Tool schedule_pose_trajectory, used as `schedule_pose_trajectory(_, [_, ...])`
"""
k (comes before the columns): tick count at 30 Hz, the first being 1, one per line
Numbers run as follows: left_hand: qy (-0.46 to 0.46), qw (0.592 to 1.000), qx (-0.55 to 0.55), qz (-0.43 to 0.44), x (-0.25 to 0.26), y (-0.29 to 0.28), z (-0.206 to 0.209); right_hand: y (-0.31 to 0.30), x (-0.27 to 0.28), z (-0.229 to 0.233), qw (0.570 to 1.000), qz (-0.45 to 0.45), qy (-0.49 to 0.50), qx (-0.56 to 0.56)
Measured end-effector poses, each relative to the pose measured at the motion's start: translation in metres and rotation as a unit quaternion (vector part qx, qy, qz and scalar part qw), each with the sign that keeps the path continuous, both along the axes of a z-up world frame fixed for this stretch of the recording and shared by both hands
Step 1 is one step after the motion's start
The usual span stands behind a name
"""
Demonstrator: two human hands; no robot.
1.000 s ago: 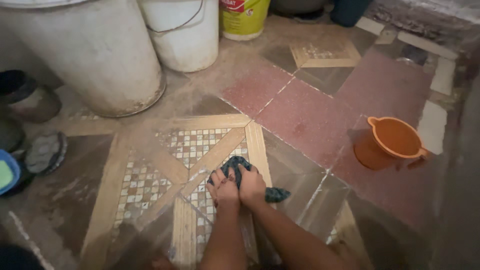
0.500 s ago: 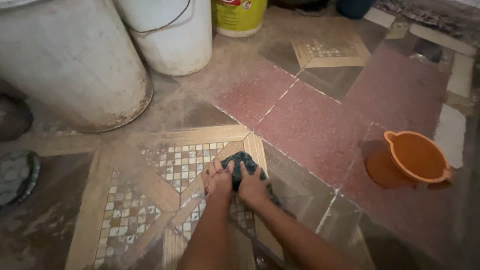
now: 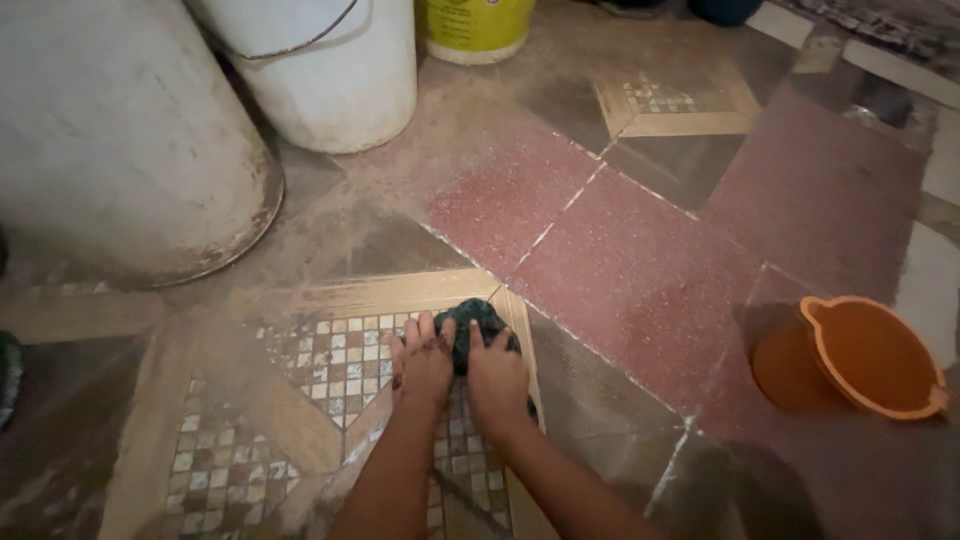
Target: The person wipes the tiled floor by hand using a cloth. They dip the cloth into a bucket of water and wring it out before scrubbing various sections of the tiled surface and the area around several plastic buckets.
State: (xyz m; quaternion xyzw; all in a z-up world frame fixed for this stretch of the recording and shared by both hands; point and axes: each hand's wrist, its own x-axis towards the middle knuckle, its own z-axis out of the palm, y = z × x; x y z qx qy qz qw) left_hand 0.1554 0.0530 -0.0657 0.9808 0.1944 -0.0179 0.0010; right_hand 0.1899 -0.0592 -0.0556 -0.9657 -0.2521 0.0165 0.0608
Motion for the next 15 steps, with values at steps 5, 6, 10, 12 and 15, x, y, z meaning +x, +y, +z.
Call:
schedule_pose_trajectory(5, [-0.028, 1.0, -0.012, -0.003, 0.029, 0.018, 0.007, 0.024, 0.04, -0.009, 0.998, 0.024, -0.048, 0.011])
schedule_pose_trajectory(6, [-0.038, 0.999, -0.006, -0.012, 0.035, 0.023, 0.005, 0.03, 0.049, -0.01, 0.998, 0.027, -0.049, 0.011])
schedule_pose_trajectory(10, [-0.043, 0.999, 0.024, 0.01, 0.08, 0.045, -0.012, 0.053, 0.09, -0.019, 0.998, 0.053, -0.034, -0.001])
schedule_pose_trajectory(12, [-0.068, 0.997, 0.028, 0.019, 0.096, 0.054, -0.02, 0.065, 0.111, -0.028, 0.995, 0.087, -0.044, -0.016])
schedule_pose_trajectory(15, [-0.065, 0.996, 0.053, 0.015, 0.114, 0.064, -0.025, 0.08, 0.137, -0.041, 0.994, 0.098, -0.042, -0.036])
